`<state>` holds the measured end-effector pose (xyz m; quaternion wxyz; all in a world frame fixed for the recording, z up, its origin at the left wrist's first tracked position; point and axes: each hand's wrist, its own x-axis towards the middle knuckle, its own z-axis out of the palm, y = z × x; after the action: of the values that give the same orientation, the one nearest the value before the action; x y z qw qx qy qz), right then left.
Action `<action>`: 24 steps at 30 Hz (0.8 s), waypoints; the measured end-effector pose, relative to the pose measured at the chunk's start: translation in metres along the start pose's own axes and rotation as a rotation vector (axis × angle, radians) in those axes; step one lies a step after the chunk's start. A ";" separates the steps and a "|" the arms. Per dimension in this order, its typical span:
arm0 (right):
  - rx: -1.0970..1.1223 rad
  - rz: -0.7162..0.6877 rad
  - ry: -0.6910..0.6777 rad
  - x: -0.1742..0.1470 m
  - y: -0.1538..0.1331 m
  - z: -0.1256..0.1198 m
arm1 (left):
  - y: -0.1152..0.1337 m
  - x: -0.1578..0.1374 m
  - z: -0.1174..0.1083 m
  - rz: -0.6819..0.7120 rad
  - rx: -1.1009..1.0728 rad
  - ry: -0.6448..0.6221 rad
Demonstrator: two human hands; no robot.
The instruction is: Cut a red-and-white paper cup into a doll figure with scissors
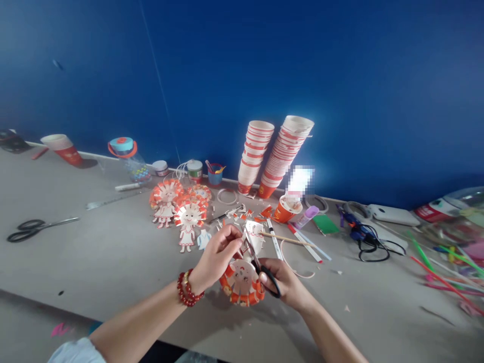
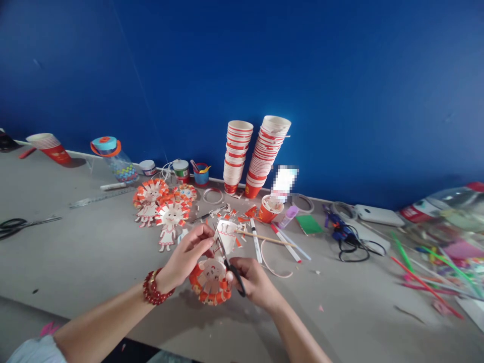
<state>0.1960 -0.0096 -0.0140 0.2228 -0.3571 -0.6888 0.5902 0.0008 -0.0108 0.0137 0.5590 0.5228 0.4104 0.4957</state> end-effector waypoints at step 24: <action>-0.010 0.040 0.045 -0.001 0.003 0.000 | 0.005 -0.003 0.000 0.032 0.070 -0.076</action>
<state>0.1971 -0.0108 -0.0166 0.2246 -0.3852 -0.6793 0.5828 -0.0008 -0.0143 0.0186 0.5477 0.5669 0.3976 0.4696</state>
